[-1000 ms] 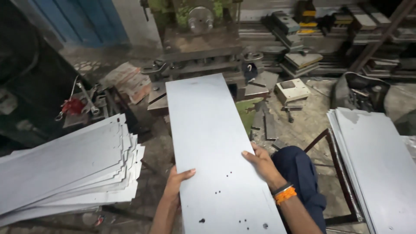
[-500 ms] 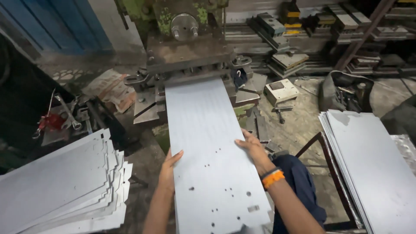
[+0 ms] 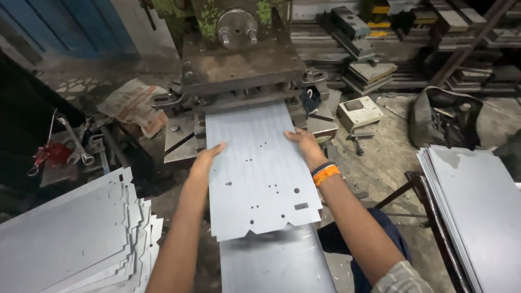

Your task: Feeding metal sheets into a stamping press and stacking the processed parts.

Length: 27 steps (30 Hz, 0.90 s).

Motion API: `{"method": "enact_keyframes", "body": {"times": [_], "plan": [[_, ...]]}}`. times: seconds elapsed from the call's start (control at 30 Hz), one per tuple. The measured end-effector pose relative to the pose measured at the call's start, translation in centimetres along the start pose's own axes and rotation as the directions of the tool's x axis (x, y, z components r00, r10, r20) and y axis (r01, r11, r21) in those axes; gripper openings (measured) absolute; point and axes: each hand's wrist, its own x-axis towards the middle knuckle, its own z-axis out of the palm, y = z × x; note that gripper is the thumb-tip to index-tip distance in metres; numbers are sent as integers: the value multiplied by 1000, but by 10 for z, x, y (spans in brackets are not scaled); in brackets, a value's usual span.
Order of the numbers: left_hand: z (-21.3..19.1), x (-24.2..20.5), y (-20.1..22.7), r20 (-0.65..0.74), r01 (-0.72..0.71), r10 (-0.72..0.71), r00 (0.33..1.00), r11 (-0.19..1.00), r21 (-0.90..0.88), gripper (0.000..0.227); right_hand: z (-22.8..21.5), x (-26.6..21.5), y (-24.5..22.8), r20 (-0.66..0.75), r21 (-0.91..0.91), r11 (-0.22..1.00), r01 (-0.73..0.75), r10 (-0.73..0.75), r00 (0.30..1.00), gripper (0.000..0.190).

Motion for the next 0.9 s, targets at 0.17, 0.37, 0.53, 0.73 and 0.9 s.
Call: {"method": "enact_keyframes", "body": {"times": [0.17,0.37,0.53,0.73,0.9], "plan": [[6,-5,18,9,15,-14,1000,992,-128,66,21,-16,-26,33,36,999,11,-12,999,42],[7,-12,17,23,-1,5,1000,984,-181,55,28,-28,-36,41,64,995,79,-82,996,33],[10,-14,19,16,-4,8,1000,981,-193,55,7,5,-10,37,69,991,112,-114,993,31],[21,-21,27,-27,-14,10,1000,992,-127,57,7,0,-14,17,34,992,120,-120,993,34],[18,-11,19,-38,-20,17,999,997,-76,57,18,-22,-32,-2,-1,995,104,-104,995,35]]}}
